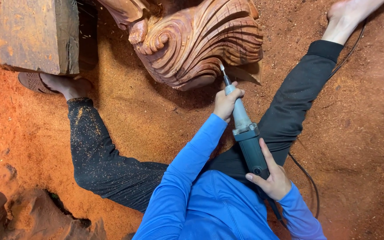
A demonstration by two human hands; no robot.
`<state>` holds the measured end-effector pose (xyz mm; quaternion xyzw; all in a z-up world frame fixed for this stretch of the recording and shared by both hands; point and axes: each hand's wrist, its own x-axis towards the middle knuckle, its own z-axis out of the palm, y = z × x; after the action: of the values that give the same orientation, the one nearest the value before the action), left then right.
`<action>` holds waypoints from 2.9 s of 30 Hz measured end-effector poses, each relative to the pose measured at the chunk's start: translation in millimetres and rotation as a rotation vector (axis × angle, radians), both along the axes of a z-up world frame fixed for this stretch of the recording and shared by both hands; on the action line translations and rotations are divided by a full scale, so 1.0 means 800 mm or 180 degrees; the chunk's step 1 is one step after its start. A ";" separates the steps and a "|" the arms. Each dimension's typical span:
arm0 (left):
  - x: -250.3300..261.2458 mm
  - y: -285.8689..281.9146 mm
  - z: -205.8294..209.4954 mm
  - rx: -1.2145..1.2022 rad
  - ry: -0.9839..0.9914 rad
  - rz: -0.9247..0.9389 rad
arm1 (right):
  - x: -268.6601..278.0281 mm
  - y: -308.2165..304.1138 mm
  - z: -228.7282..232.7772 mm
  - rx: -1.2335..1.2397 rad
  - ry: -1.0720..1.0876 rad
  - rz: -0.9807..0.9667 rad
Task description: Carving intricate details into a wooden sculpture using a power rotary tool
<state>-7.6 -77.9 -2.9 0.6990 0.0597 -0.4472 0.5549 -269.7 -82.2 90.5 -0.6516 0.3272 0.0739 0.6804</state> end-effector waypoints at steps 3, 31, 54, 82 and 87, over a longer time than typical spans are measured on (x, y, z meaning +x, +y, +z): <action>-0.005 0.004 0.022 0.0147 0.0091 -0.0223 | -0.011 0.003 0.006 -0.0001 0.0087 0.0051; 0.006 -0.027 0.080 -0.0744 0.0297 0.1284 | 0.023 -0.159 0.064 -0.0723 0.0127 0.1323; 0.001 -0.044 0.037 -0.0232 0.0198 0.0953 | 0.007 -0.130 0.021 -0.0164 -0.0238 0.0708; -0.002 -0.039 0.037 -0.0255 0.0251 0.0926 | 0.003 -0.119 0.023 -0.0238 -0.0124 0.0739; -0.002 -0.034 0.024 -0.0165 0.0252 0.0819 | 0.003 -0.098 0.015 -0.0003 -0.0062 0.0468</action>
<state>-9.4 -105.5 16.0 0.6528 0.1591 -0.4010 0.6227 -267.0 -160.3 102.7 -0.6749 0.2719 0.1172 0.6760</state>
